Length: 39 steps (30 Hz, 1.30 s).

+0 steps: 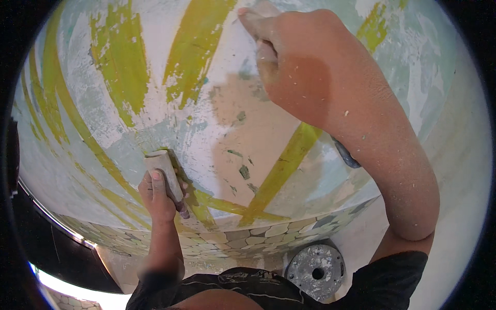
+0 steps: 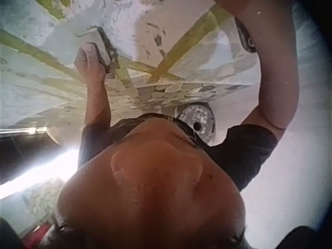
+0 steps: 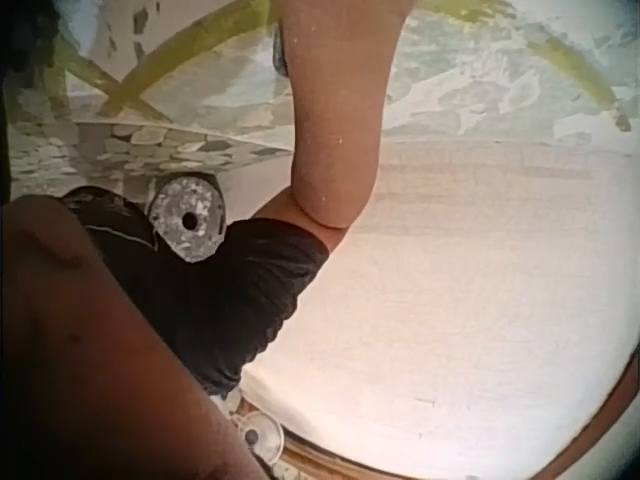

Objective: Scraping paint or plaster from a ceiling using a putty knife and sandpaper.

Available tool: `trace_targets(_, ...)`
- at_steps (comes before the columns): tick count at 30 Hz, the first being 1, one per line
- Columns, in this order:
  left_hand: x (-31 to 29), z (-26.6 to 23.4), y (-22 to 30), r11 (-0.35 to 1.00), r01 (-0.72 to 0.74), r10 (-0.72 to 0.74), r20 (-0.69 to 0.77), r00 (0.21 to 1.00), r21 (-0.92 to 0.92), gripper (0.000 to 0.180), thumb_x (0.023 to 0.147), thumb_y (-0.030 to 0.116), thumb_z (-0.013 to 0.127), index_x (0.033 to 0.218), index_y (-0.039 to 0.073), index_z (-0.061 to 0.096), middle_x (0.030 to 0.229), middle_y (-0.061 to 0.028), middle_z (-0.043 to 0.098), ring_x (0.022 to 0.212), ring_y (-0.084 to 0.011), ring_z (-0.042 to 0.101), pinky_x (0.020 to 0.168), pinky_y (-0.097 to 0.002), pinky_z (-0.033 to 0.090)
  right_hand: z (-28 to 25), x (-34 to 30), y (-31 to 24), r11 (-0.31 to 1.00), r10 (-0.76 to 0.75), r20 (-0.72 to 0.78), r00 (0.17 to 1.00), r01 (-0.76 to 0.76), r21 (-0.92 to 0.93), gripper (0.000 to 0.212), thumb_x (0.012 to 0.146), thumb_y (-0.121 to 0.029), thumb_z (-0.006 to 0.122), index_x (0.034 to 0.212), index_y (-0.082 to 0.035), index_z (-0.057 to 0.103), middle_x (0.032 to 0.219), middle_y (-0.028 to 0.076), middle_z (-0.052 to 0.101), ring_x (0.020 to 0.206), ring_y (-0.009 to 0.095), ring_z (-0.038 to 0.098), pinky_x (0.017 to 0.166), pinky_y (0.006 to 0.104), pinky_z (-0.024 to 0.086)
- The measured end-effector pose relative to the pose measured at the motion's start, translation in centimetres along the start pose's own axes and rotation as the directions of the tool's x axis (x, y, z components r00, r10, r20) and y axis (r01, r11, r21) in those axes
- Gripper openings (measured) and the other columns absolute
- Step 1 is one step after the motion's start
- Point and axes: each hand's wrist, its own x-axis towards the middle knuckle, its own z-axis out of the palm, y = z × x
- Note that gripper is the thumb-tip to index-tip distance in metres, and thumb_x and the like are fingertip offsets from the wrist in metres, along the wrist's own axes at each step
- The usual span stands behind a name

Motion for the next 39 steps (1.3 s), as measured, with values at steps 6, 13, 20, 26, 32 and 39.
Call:
trace_targets(6, -0.3, 0.0, -0.3, 0.999, -0.006, 0.004, -0.032, 0.999, -0.041, 0.060, 0.097, 0.054, 0.055, 0.105, -0.005, 0.060, 0.067, -0.0102, 0.065, 0.051, -0.0144, 0.060, 0.046, -0.0263, 0.047, 0.6, -2.1, 1.1, 0.989, 0.062, 0.036, 0.997, -0.066, 0.129, 0.038, 0.094, -0.011, 0.054, 0.131, -0.012, 0.063, 0.091, 0.025, 0.067, 0.068, 0.035, 0.066, 0.067, 0.0379, 0.052)
trace_targets(13, -0.3, -0.3, -0.7, 0.998, -0.030, 0.029, -0.031, 0.999, -0.062, 0.059, 0.097, 0.052, 0.055, 0.106, -0.005, 0.060, 0.069, -0.0108, 0.064, 0.053, -0.0147, 0.060, 0.048, -0.0270, 0.049, 0.8, -1.3, 0.6, 0.992, -0.020, -0.042, 0.999, 0.025, 0.125, 0.040, 0.093, -0.008, 0.056, 0.132, -0.012, 0.063, 0.088, 0.026, 0.066, 0.062, 0.030, 0.064, 0.060, 0.0355, 0.050)
trace_targets(20, -0.2, 0.0, -0.7, 0.997, -0.045, 0.044, -0.022, 0.999, -0.055, 0.056, 0.098, 0.050, 0.054, 0.106, -0.005, 0.059, 0.070, -0.0112, 0.065, 0.053, -0.0153, 0.061, 0.048, -0.0273, 0.049, 1.6, -1.0, 0.7, 0.989, -0.039, -0.108, 0.993, 0.054, 0.137, 0.040, 0.092, -0.007, 0.057, 0.132, -0.012, 0.063, 0.082, 0.025, 0.064, 0.055, 0.031, 0.059, 0.058, 0.0340, 0.049)
trace_targets(26, -0.5, -0.5, -1.0, 0.999, -0.041, 0.040, -0.024, 0.999, -0.020, 0.056, 0.099, 0.050, 0.053, 0.107, -0.005, 0.059, 0.068, -0.0106, 0.065, 0.052, -0.0150, 0.061, 0.047, -0.0267, 0.048, 1.2, -1.8, 0.8, 0.983, 0.030, 0.024, 0.999, -0.034, 0.179, 0.038, 0.092, -0.007, 0.057, 0.129, -0.012, 0.065, 0.088, 0.026, 0.065, 0.067, 0.036, 0.066, 0.064, 0.0361, 0.052)
trace_targets(32, -0.3, -0.5, -1.3, 0.998, -0.037, 0.036, -0.019, 0.999, -0.059, 0.056, 0.098, 0.050, 0.054, 0.107, -0.005, 0.059, 0.069, -0.0106, 0.065, 0.053, -0.0144, 0.061, 0.044, -0.0256, 0.047, 1.1, 0.9, 0.2, 0.984, -0.107, -0.136, 0.985, 0.124, 0.126, 0.038, 0.093, -0.008, 0.057, 0.130, -0.012, 0.064, 0.098, 0.026, 0.066, 0.076, 0.036, 0.069, 0.070, 0.0356, 0.054)
trace_targets(39, -0.5, -0.8, -0.9, 1.000, -0.003, 0.004, 0.030, 1.000, -0.022, 0.054, 0.099, 0.048, 0.053, 0.107, -0.005, 0.058, 0.069, -0.0108, 0.065, 0.053, -0.0143, 0.061, 0.045, -0.0256, 0.047, 0.1, -0.8, 0.1, 0.986, 0.066, 0.105, 0.992, -0.081, 0.148, 0.037, 0.094, -0.010, 0.054, 0.130, -0.010, 0.063, 0.106, 0.025, 0.066, 0.083, 0.039, 0.068, 0.079, 0.0354, 0.054)
